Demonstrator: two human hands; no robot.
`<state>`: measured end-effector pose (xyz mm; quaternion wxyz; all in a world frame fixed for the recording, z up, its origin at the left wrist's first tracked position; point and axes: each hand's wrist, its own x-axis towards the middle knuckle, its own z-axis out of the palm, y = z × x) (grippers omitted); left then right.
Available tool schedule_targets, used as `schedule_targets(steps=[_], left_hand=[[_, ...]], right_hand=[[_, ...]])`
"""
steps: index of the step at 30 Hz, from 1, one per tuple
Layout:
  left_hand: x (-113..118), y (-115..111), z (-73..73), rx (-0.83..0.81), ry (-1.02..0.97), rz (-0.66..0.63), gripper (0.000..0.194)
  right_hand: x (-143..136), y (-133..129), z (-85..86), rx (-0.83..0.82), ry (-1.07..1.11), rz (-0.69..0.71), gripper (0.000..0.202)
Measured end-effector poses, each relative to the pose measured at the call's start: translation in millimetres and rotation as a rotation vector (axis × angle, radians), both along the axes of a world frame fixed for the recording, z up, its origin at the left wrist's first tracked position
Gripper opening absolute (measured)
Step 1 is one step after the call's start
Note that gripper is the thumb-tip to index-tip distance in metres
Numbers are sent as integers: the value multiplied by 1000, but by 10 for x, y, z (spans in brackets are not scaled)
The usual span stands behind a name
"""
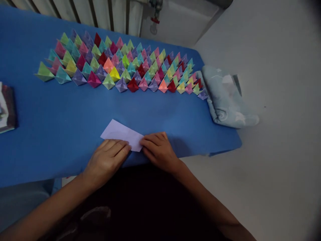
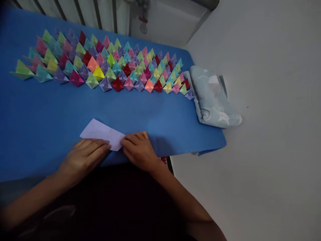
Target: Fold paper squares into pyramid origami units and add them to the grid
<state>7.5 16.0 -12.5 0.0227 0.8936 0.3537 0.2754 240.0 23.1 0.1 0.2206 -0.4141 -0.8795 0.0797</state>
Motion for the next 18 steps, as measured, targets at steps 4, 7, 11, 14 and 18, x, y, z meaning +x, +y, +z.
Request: schedule_targets(steps=[4, 7, 11, 14, 18], left_hand=[[-57, 1, 7, 11, 10, -4, 18], [-50, 10, 48, 15, 6, 3, 16], [-15, 31, 97, -38, -12, 30, 12], [18, 41, 122, -102, 1, 71, 11], [67, 51, 132, -168, 35, 120, 18]], right_hand=[[48, -10, -12, -67, 36, -85, 21], [41, 9, -47, -107, 52, -109, 21], [28, 39, -74, -134, 112, -138, 20], [28, 55, -61, -162, 156, -149, 17], [28, 80, -27, -250, 181, -182, 14]])
